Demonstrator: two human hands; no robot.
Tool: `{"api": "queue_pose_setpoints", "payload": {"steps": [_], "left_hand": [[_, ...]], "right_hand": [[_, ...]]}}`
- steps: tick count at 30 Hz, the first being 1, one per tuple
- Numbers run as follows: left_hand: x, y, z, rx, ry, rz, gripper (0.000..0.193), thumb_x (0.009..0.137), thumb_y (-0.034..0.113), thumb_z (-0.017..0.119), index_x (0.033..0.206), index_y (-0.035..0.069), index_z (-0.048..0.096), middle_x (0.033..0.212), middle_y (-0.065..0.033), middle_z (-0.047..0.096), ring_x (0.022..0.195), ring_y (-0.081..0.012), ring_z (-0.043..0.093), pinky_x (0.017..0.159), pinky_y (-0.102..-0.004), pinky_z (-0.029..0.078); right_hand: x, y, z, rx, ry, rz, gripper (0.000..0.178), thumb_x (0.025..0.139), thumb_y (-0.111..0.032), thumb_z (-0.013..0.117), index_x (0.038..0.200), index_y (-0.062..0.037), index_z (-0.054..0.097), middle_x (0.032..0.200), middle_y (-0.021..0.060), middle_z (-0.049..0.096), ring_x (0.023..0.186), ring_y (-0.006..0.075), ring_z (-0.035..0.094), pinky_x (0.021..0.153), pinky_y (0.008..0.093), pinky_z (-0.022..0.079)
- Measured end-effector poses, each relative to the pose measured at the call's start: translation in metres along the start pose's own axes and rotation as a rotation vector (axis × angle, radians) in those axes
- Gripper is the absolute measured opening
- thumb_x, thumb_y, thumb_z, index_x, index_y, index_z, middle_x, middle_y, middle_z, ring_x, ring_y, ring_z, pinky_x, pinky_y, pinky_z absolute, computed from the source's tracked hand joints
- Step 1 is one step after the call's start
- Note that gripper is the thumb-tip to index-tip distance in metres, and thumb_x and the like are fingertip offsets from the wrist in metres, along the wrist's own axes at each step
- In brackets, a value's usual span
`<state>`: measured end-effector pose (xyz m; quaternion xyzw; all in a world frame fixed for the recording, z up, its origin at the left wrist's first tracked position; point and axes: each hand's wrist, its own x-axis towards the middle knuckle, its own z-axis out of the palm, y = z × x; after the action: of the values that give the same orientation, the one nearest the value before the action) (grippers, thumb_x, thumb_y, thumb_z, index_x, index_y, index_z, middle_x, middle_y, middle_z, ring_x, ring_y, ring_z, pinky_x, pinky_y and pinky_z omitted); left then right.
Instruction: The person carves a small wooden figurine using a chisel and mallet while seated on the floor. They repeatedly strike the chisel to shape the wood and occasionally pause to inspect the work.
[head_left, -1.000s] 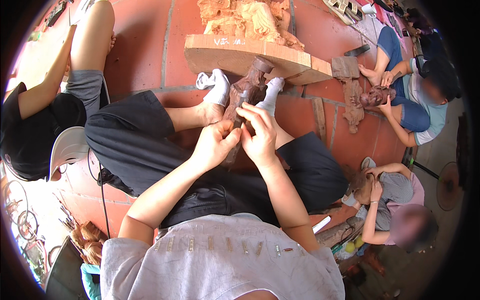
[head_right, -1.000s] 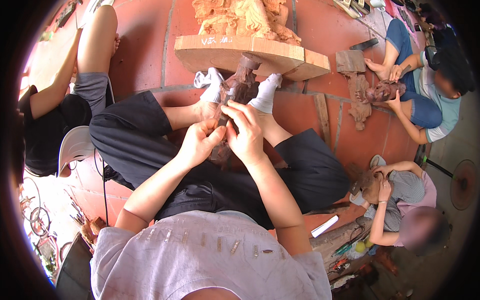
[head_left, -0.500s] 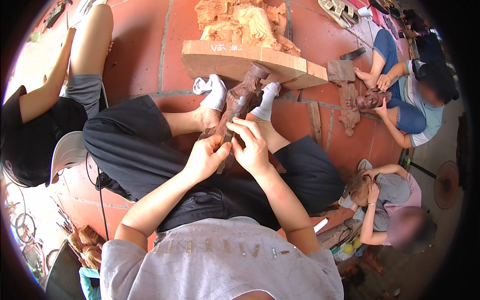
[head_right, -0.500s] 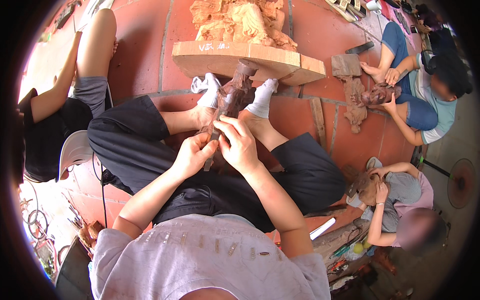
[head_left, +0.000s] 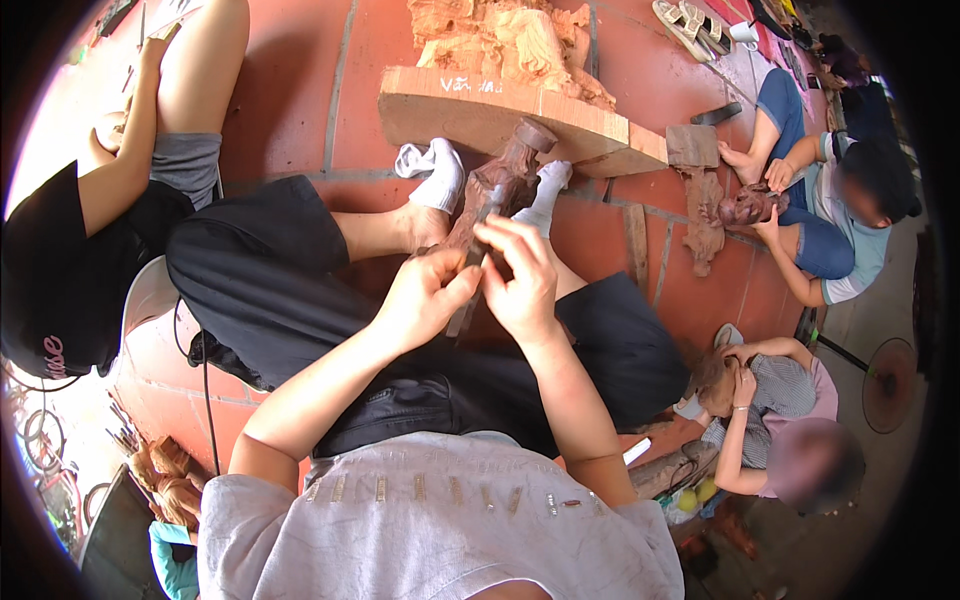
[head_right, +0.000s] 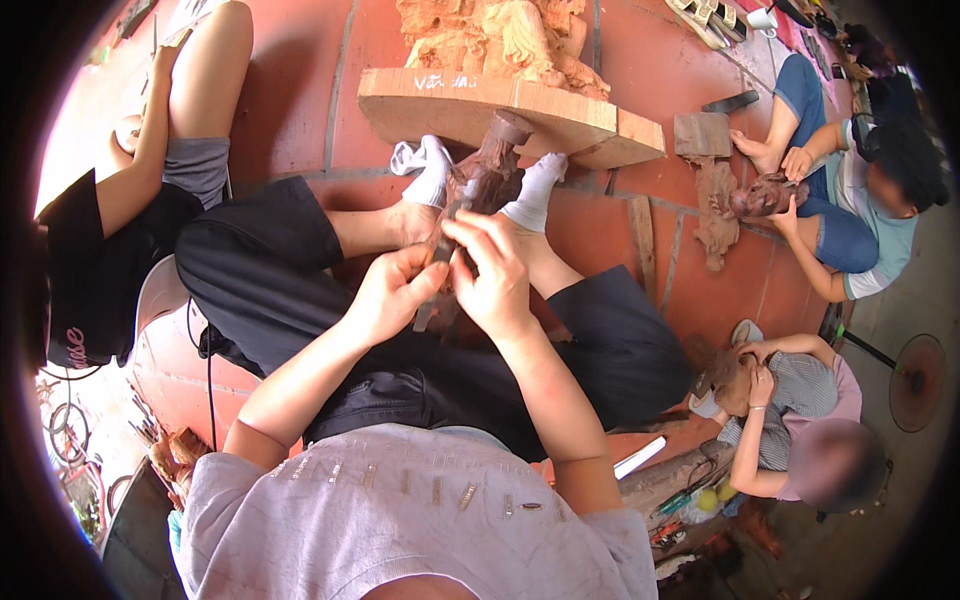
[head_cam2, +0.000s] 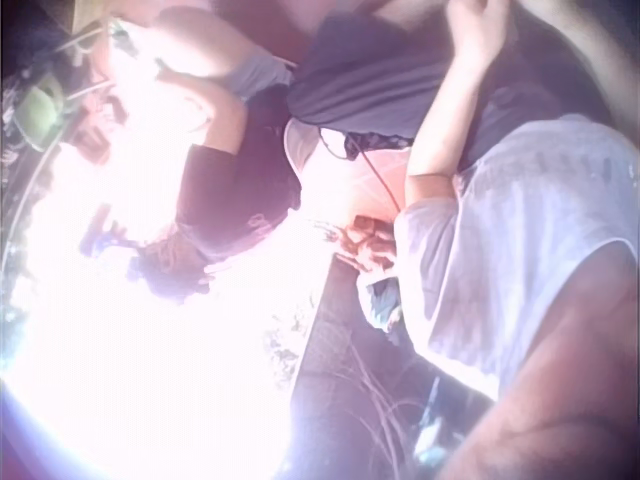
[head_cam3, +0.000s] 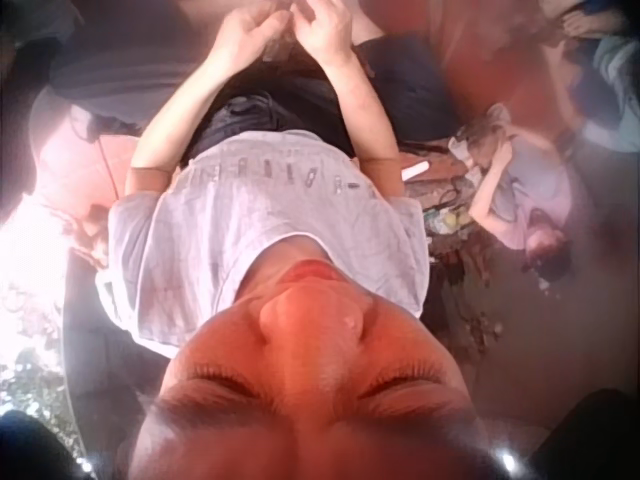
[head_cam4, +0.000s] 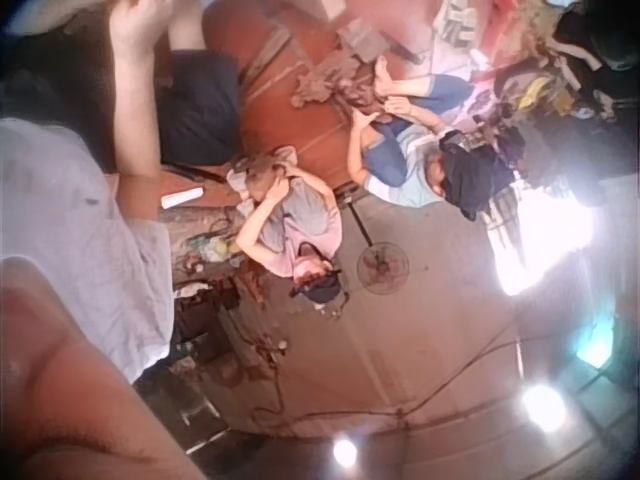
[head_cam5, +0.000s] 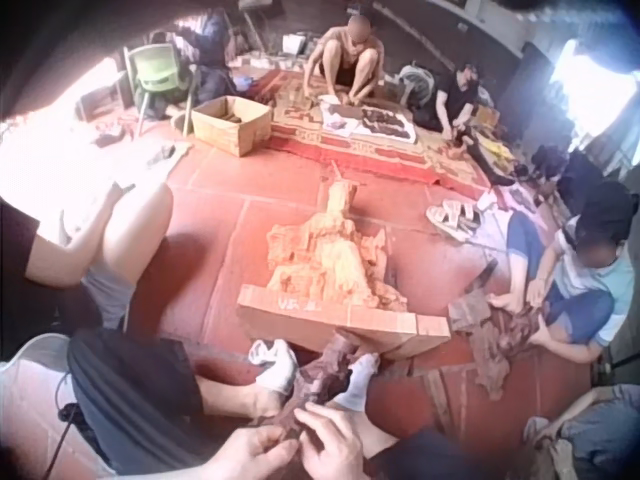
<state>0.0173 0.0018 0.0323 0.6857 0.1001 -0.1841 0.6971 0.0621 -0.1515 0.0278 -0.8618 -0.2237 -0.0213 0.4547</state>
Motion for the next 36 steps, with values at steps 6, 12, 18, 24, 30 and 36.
{"api": "queue_pose_setpoints", "payload": {"steps": [6, 12, 18, 24, 30, 36], "left_hand": [[0.003, -0.014, -0.003, -0.133, -0.047, -0.246, 0.030, 0.092, 0.023, 0.056, 0.073, 0.000, 0.055, 0.059, -0.0038, 0.055, 0.052, -0.0080, 0.050, 0.048, -0.0272, 0.042], [0.006, -0.008, -0.015, -0.224, -0.187, -0.183, 0.026, 0.097, 0.027, 0.054, 0.086, 0.003, 0.059, 0.069, 0.0006, 0.057, 0.055, -0.0067, 0.056, 0.050, -0.0212, 0.046], [-0.006, -0.025, -0.015, -0.272, -0.207, -0.302, 0.025, 0.098, 0.023, 0.051, 0.083, 0.003, 0.055, 0.059, -0.0019, 0.057, 0.049, -0.0093, 0.055, 0.045, -0.0232, 0.041], [0.005, -0.005, -0.020, -0.310, -0.197, -0.255, 0.027, 0.098, 0.026, 0.050, 0.083, 0.004, 0.056, 0.059, -0.0016, 0.056, 0.048, -0.0075, 0.051, 0.045, -0.0233, 0.039], [-0.004, -0.017, -0.029, -0.353, -0.187, -0.320, 0.027, 0.098, 0.025, 0.051, 0.083, 0.004, 0.056, 0.061, 0.0003, 0.052, 0.047, -0.0069, 0.048, 0.047, -0.0219, 0.042], [0.010, -0.007, -0.027, -0.347, -0.166, -0.301, 0.027, 0.097, 0.027, 0.053, 0.083, 0.005, 0.057, 0.064, 0.0020, 0.054, 0.050, -0.0063, 0.052, 0.047, -0.0209, 0.042]], "right_hand": [[-0.012, 0.007, 0.010, -0.056, -0.021, -0.011, 0.040, 0.072, 0.005, 0.064, 0.111, -0.0045, 0.063, 0.112, 0.0141, 0.060, 0.103, 0.0318, 0.060, 0.089, 0.0389, 0.050], [0.003, -0.008, -0.001, -0.037, -0.002, 0.038, 0.041, 0.069, 0.006, 0.067, 0.109, -0.0058, 0.065, 0.113, 0.0131, 0.061, 0.103, 0.0295, 0.061, 0.087, 0.0365, 0.050], [-0.022, 0.001, 0.010, -0.035, -0.071, 0.018, 0.037, 0.071, 0.001, 0.068, 0.107, -0.0045, 0.065, 0.110, 0.0133, 0.060, 0.098, 0.0301, 0.061, 0.086, 0.0377, 0.051], [0.002, -0.004, 0.004, -0.057, -0.007, 0.011, 0.037, 0.072, -0.002, 0.069, 0.109, -0.0045, 0.063, 0.111, 0.0140, 0.058, 0.101, 0.0303, 0.058, 0.087, 0.0385, 0.048], [-0.017, -0.004, 0.015, -0.023, -0.085, 0.048, 0.035, 0.072, -0.002, 0.071, 0.106, -0.0036, 0.065, 0.110, 0.0146, 0.061, 0.099, 0.0295, 0.061, 0.086, 0.0362, 0.051], [0.001, -0.006, 0.010, -0.074, -0.002, 0.019, 0.034, 0.073, -0.004, 0.070, 0.106, -0.0034, 0.064, 0.108, 0.0142, 0.060, 0.099, 0.0314, 0.060, 0.084, 0.0380, 0.050]]}}
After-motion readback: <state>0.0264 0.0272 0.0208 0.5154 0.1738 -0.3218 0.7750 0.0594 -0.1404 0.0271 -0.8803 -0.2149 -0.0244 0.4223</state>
